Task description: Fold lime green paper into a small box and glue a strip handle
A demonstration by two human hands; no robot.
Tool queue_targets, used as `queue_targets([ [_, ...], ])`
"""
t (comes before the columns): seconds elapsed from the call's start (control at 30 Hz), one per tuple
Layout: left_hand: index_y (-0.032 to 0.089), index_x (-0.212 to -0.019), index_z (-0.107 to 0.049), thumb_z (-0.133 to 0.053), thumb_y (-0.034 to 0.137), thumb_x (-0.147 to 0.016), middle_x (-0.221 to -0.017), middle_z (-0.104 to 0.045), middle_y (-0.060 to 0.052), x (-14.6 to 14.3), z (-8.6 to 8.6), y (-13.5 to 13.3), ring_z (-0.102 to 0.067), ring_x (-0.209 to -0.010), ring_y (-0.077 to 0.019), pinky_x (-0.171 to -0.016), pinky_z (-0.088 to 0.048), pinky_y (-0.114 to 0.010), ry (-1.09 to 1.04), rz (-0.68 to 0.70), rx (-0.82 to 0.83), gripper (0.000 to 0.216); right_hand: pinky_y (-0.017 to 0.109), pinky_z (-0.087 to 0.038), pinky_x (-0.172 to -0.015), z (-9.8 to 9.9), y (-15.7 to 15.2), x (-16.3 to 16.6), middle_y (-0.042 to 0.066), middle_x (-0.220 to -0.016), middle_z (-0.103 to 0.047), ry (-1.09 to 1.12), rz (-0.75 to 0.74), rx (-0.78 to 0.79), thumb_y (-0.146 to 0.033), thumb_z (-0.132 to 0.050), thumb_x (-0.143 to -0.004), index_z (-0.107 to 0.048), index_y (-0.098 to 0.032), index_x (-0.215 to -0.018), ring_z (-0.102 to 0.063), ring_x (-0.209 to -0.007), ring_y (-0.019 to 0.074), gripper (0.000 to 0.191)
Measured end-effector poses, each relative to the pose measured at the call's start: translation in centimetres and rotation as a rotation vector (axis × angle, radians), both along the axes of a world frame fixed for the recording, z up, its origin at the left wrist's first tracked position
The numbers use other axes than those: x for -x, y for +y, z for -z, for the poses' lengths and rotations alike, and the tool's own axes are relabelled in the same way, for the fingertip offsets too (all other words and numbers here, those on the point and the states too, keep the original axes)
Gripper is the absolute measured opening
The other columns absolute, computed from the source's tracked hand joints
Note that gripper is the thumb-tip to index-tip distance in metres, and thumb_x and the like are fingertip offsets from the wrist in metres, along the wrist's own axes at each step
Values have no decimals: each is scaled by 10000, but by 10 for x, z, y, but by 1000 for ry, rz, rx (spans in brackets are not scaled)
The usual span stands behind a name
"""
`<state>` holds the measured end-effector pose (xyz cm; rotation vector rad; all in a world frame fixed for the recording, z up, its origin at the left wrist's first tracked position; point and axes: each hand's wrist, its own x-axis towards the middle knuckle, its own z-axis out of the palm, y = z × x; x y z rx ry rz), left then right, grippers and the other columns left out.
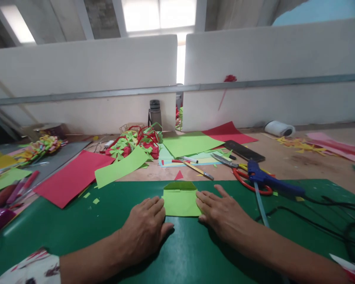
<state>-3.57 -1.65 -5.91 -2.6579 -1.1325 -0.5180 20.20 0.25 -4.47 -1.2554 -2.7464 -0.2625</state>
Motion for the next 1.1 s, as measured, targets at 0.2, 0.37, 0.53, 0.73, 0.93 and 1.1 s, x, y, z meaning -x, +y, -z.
queue_targets([
  [0.2, 100, -1147, -543, -575, 267, -809, -1114, -641, -147, -2, -10, 7, -584, -1002, -315, -856, -478, -508, -102, -19, -40, 378, 518, -319, -962, -7, 8, 6, 111, -1001, -695, 64, 135, -18, -198, -633, -798, -638, -133, -918, -620, -972, 267, 137],
  [0.37, 137, -1220, -494, -603, 263, -792, -1155, -613, -123, 4, -12, 26, -560, -1050, -260, -885, -470, -410, -315, -207, 286, 459, 486, -361, -919, -18, 10, 2, 64, -898, -717, 96, 195, 59, -193, -660, -772, -628, -170, -919, -650, -893, 250, 152],
  [0.53, 193, -1162, -555, -652, 258, -761, -1135, -623, -72, 1, -11, 41, -552, -1046, -219, -917, -436, -341, -401, -179, 358, 417, 500, -386, -893, -13, 17, -7, 76, -974, -713, 140, 169, 0, -212, -690, -741, -615, -201, -1010, -656, -888, 258, 280],
  [0.73, 177, -922, -629, -594, 274, -805, -872, -649, -41, -5, -11, 53, -577, -826, -182, -761, -480, -283, -329, -215, 266, 156, 500, -433, -842, 4, 36, -8, 105, -986, -707, 114, 70, -248, -185, -690, -717, -605, -162, -1033, -659, -871, 277, 328],
  [0.93, 185, -1091, -604, -499, 260, -853, -1240, -499, -122, 22, -10, 79, -399, -1173, -263, -979, -347, -430, -241, -278, 102, 271, 511, -446, -835, 6, 37, -13, 115, -1014, -698, 125, 66, -252, -192, -627, -762, -578, -147, -1074, -660, -871, 278, 319],
  [1.1, 187, -943, -656, -443, 393, -873, -1360, -369, -155, 36, -4, 107, -271, -1255, -398, -921, -310, -598, -156, -422, 38, 305, 490, -455, -808, 0, 31, -7, 107, -968, -685, 151, 49, -218, -167, -623, -765, -605, -172, -1057, -634, -882, 280, 292],
])
